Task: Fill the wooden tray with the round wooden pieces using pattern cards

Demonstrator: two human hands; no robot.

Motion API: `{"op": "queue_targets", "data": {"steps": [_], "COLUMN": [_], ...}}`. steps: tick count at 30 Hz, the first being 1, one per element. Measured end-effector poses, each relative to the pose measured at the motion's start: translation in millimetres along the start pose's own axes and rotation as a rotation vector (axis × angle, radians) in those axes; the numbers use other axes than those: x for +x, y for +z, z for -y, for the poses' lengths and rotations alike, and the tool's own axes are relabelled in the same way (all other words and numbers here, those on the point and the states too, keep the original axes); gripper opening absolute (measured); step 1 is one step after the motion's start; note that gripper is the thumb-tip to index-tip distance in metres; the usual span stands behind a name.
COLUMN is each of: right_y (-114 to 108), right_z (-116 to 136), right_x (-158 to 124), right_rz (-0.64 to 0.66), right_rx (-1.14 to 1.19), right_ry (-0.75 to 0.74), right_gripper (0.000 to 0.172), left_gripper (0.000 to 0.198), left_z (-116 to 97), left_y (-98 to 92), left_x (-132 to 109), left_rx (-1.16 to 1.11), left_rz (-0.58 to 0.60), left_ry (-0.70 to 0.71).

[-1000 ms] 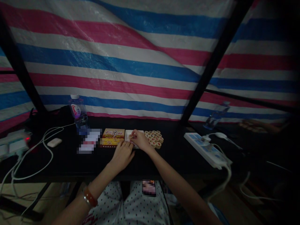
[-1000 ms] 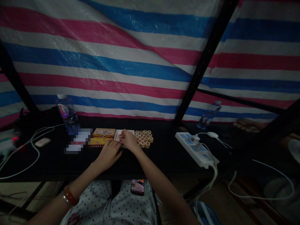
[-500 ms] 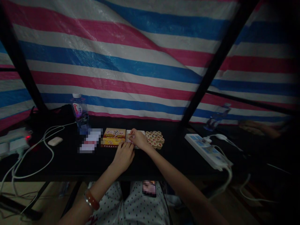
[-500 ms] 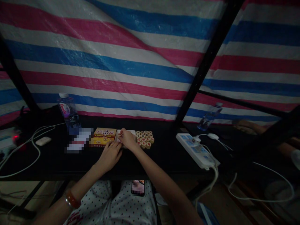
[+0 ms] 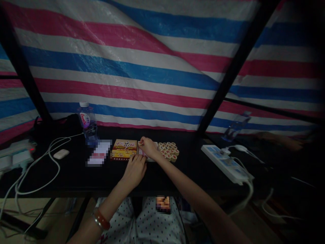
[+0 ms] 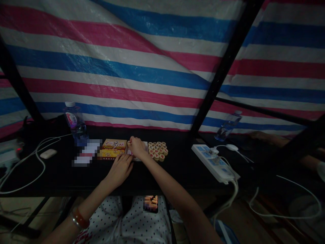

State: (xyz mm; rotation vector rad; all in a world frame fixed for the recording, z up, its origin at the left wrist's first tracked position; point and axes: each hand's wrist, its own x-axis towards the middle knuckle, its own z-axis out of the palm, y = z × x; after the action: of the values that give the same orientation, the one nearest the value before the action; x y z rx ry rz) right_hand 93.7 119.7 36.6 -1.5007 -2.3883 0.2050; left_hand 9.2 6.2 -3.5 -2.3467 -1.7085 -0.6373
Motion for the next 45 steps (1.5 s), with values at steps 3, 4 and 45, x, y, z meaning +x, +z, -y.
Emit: {"op": "queue_targets", "data": {"steps": [3,4,45], "right_y": [-19.1,-27.5,-19.4], "right_z": [-6.6,-12.1,-39.3], "right_x": [-11.4,-17.7,-12.8], "right_rz": [0.000,-0.013,-0.166], "right_rx": [0.040,0.078,0.393], "right_ry": [-0.074,-0.094,-0.088], "right_gripper": [0.024,0.027,0.024], "left_gripper": [0.026,0.027,0.026], "left_z": [0.7,0.9,3.4], "left_y": [0.8,1.1,0.6], "left_x": [-0.5,-0.8,-4.9], "left_rx": [-0.004,-0.004,0.061], "left_rz": [-0.017,-0.029,-0.125], "left_ry": [-0.003,-0.004,-0.168]}}
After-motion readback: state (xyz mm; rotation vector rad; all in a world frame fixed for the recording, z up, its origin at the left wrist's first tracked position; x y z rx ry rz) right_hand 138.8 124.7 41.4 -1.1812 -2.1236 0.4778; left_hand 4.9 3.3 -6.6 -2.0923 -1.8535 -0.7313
